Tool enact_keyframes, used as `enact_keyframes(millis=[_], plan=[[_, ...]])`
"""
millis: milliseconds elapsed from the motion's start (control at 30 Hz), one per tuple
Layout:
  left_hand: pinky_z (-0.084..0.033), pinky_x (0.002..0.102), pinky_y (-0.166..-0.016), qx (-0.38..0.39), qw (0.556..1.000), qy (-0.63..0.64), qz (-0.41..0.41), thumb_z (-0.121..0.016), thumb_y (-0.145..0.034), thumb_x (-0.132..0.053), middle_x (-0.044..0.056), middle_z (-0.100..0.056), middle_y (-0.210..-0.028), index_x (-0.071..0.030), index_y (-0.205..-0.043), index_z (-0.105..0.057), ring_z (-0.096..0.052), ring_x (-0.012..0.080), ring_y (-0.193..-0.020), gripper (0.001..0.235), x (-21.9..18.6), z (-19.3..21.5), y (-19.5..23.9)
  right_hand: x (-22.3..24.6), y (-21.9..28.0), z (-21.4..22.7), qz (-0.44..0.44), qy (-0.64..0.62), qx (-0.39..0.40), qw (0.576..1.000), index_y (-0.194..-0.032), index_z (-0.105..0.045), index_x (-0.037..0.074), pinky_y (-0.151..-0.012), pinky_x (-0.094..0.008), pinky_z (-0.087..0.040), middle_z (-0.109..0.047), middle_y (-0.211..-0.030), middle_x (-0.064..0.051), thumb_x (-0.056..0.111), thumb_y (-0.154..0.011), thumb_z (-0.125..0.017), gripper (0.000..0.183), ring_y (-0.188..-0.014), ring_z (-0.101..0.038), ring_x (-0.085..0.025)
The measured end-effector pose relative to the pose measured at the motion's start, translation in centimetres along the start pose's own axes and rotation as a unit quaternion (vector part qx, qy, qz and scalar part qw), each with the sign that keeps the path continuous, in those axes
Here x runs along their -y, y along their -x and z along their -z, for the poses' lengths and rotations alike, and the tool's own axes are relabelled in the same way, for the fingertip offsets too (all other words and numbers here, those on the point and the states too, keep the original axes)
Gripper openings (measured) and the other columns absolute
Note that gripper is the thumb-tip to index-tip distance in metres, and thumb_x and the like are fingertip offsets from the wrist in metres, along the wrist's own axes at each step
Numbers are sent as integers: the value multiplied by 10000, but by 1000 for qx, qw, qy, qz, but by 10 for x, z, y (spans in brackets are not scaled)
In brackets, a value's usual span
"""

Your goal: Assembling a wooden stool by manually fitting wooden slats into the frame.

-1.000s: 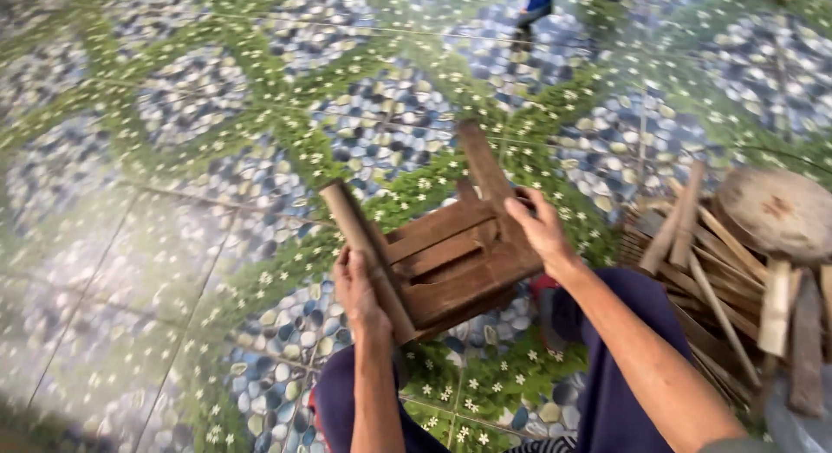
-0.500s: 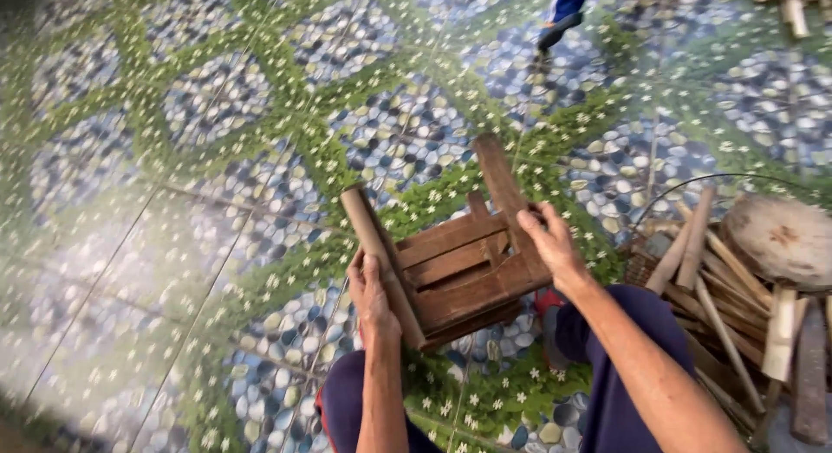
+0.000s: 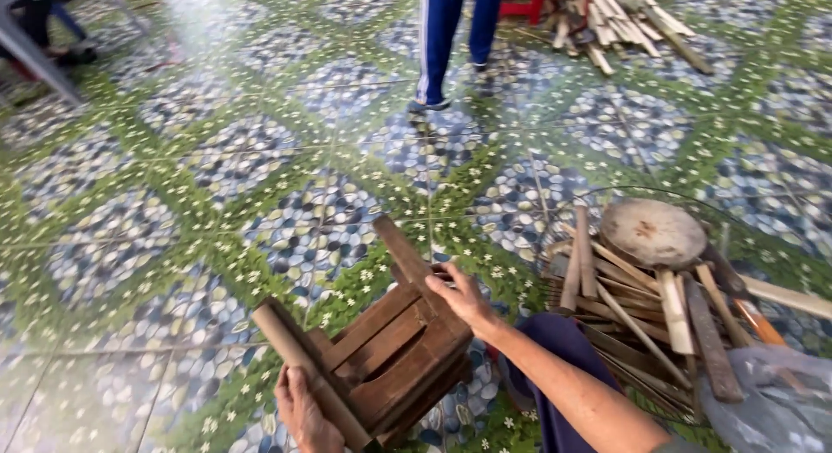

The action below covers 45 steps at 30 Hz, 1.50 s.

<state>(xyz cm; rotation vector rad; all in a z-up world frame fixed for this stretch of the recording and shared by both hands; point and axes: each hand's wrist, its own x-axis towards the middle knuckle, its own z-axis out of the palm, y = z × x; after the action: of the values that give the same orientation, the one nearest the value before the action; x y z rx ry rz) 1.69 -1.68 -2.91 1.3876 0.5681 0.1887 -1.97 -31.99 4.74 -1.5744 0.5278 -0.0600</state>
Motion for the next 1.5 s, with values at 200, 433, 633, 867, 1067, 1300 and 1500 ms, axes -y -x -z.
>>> enact_keyframes(millis=[200,433,633,867,1067,1300,1500], plan=[[-478,261,-889,-6,998,-35,-59,-631,-952,-483,47,-635,-1146,-173,-1389,-625,-583,128,-1008,536,44,12,-41,-18,-9,1,60,-17,-1,998,-1255,-658,161,-818,-286,-535,-735,-1192,-1,400,-944,-658,392,-1050,-711,-185],[-487,245,-856,21,997,-25,-70,-655,-978,-540,19,-599,-1168,-161,-1425,-590,-589,123,-1001,589,81,25,-76,-25,-15,0,59,-1,-18,998,-1293,-643,150,-865,-291,-563,-715,-1231,-26,441,-919,-665,474,-1060,-685,-184],[-481,217,-863,16,996,-9,-86,-639,-1001,-499,0,-588,-1168,-138,-1420,-575,-583,95,-998,556,83,26,-76,-26,-14,0,51,-3,-10,999,-1293,-637,170,-857,-300,-511,-697,-1212,-10,476,-920,-646,483,-1074,-656,-180],[-477,268,-926,16,998,-16,-50,-598,-1008,-443,28,-591,-1235,-158,-1418,-566,-573,128,-1086,500,6,2,-5,-12,-7,3,33,8,4,999,-1344,-610,136,-965,-340,-544,-634,-1274,-45,385,-955,-632,462,-1162,-633,-213],[-456,409,-895,11,997,59,41,-627,-987,-334,126,-611,-1255,-123,-1371,-582,-556,234,-1093,441,-67,-18,60,-23,-5,-6,48,30,-38,998,-1324,-659,109,-1023,-434,-472,-689,-1305,-136,409,-942,-694,488,-1218,-624,-295],[-623,463,-751,49,994,100,13,-645,-1040,-349,187,-684,-1115,-93,-1441,-557,-699,288,-928,484,-39,-15,46,-1,11,-9,89,-9,-37,995,-1353,-623,31,-1101,-531,-443,-631,-1359,-291,363,-1002,-696,488,-1310,-574,-416],[-606,498,-758,82,996,13,-41,-589,-1062,-366,222,-674,-1180,-153,-1492,-532,-678,300,-967,483,-49,-16,55,4,16,-4,75,22,-15,997,-1380,-620,81,-1078,-523,-449,-625,-1358,-260,446,-1013,-671,520,-1324,-556,-404]])
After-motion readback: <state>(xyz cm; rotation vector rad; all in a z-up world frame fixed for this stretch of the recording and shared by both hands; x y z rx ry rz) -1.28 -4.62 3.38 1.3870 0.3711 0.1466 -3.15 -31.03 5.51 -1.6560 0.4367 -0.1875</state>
